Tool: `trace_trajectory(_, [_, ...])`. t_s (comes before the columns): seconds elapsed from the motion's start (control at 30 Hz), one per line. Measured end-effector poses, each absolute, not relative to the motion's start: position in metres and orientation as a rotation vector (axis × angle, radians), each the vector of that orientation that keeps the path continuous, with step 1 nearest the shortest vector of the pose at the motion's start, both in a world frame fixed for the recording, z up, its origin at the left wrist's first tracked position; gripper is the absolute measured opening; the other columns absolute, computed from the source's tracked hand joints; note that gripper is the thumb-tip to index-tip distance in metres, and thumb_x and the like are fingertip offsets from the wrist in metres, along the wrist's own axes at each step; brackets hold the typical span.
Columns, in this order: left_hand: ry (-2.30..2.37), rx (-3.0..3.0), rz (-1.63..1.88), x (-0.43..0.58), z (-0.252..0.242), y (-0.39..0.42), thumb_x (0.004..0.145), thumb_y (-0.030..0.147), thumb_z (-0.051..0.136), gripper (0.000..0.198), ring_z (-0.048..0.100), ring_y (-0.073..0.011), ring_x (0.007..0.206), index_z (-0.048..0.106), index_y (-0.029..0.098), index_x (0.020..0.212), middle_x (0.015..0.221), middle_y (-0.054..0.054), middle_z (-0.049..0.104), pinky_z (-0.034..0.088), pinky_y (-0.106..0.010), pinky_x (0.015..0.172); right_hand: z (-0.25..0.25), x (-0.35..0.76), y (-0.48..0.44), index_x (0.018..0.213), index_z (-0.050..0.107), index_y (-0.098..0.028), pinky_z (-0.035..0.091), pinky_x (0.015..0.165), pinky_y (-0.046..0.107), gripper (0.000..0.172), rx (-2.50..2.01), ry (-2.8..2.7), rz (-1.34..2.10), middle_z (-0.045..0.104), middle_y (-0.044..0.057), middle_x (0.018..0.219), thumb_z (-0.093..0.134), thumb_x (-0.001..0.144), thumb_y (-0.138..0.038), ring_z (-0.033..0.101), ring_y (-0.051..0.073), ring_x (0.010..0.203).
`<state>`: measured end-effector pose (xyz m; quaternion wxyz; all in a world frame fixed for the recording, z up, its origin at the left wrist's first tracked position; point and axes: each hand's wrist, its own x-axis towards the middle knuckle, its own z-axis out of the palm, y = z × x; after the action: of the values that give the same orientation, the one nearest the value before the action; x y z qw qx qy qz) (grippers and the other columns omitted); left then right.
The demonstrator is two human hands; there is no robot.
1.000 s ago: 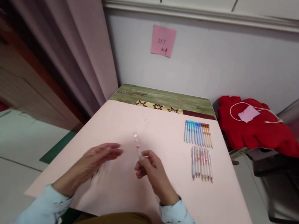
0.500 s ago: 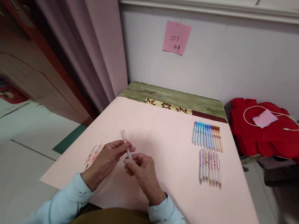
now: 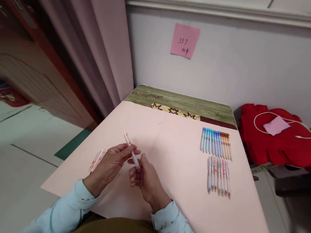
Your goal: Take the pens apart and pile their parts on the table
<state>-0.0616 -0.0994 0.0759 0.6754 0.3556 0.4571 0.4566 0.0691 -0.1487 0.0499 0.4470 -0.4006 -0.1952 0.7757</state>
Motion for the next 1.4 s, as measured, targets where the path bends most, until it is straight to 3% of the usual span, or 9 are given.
trace_trajectory(0.1, [1.035,0.798,1.047,-0.062,0.076,-0.100,0.074,0.033,0.080,0.023,0.068,-0.0178,0.088,0.072,0.014,0.084,0.086,-0.006,0.073,0.047,-0.028,0.085,0.049,0.071,-0.148,0.078,0.063,-0.014,0.029,0.043,0.021,0.050,-0.975,-0.497,1.924,0.048,-0.005,0.056,0.068,0.079,-0.064,0.038,0.006,0.044])
trace_trajectory(0.2, [1.033,0.787,1.098,-0.062,0.077,-0.099,0.073,0.032,0.081,0.022,0.068,-0.0189,0.091,0.072,0.015,0.084,0.085,-0.005,0.073,0.047,-0.030,0.089,0.048,0.072,-0.148,0.084,0.061,-0.018,0.040,0.055,0.020,0.043,-0.931,-0.518,1.761,0.058,-0.004,0.073,0.089,0.062,-0.043,0.052,0.008,0.061])
trace_trajectory(0.37, [1.044,0.788,1.049,-0.063,0.080,-0.099,0.074,0.033,0.080,0.023,0.068,-0.0192,0.089,0.072,0.014,0.084,0.086,-0.006,0.073,0.049,-0.029,0.084,0.046,0.070,-0.147,0.087,0.066,-0.014,0.030,0.042,0.021,0.057,-0.985,-0.501,1.949,0.056,-0.001,0.062,0.059,0.082,-0.071,0.043,0.007,0.044])
trace_trajectory(0.57, [1.056,0.781,1.103,-0.063,0.082,-0.100,0.074,0.032,0.080,0.024,0.068,-0.0185,0.088,0.071,0.013,0.085,0.084,-0.006,0.072,0.049,-0.031,0.089,0.045,0.069,-0.148,0.086,0.061,-0.019,0.039,0.054,0.019,0.044,-0.901,-0.503,1.772,0.059,-0.004,0.074,0.090,0.063,-0.043,0.052,0.008,0.060])
trace_trajectory(0.73, [1.059,0.772,1.054,-0.063,0.082,-0.100,0.073,0.034,0.080,0.027,0.068,-0.0180,0.083,0.070,0.013,0.086,0.085,-0.008,0.073,0.051,-0.029,0.082,0.045,0.069,-0.149,0.085,0.066,-0.014,0.027,0.042,0.021,0.056,-0.957,-0.537,1.913,0.054,-0.003,0.060,0.061,0.081,-0.070,0.040,0.006,0.043])
trace_trajectory(0.83, [1.061,0.732,1.132,-0.064,0.082,-0.099,0.071,0.034,0.082,0.029,0.068,-0.0177,0.082,0.070,0.012,0.086,0.083,-0.007,0.073,0.052,-0.032,0.085,0.043,0.068,-0.149,0.079,0.061,-0.016,0.034,0.048,0.020,0.043,-0.970,-0.575,1.767,0.054,-0.004,0.062,0.082,0.069,-0.052,0.045,0.007,0.051])
trace_trajectory(0.97, [1.076,0.687,1.240,-0.069,0.082,-0.093,0.068,0.036,0.084,0.035,0.069,-0.0173,0.078,0.069,0.013,0.091,0.087,-0.007,0.073,0.055,-0.035,0.083,0.038,0.069,-0.153,0.078,0.056,-0.019,0.039,0.053,0.021,0.047,-1.044,-0.564,1.713,0.056,-0.005,0.065,0.090,0.058,-0.045,0.050,0.009,0.057])
trace_trajectory(1.13, [1.173,0.735,1.386,-0.096,0.084,-0.081,0.068,0.035,0.084,0.037,0.068,-0.0153,0.073,0.069,0.012,0.093,0.086,-0.007,0.073,0.056,-0.032,0.078,0.028,0.080,-0.160,0.074,0.061,-0.018,0.037,0.053,0.024,0.038,-1.225,-0.882,1.709,0.059,-0.001,0.065,0.074,0.076,-0.053,0.051,0.012,0.055])
trace_trajectory(1.4, [1.461,0.866,1.337,-0.141,0.080,-0.072,0.061,0.035,0.085,0.040,0.068,-0.0159,0.062,0.069,0.010,0.088,0.077,-0.008,0.073,0.054,-0.027,0.061,0.020,0.059,-0.134,0.073,0.072,-0.019,0.033,0.061,0.028,0.021,-1.598,-1.561,1.074,0.065,0.003,0.065,0.066,0.085,-0.036,0.055,0.016,0.061])
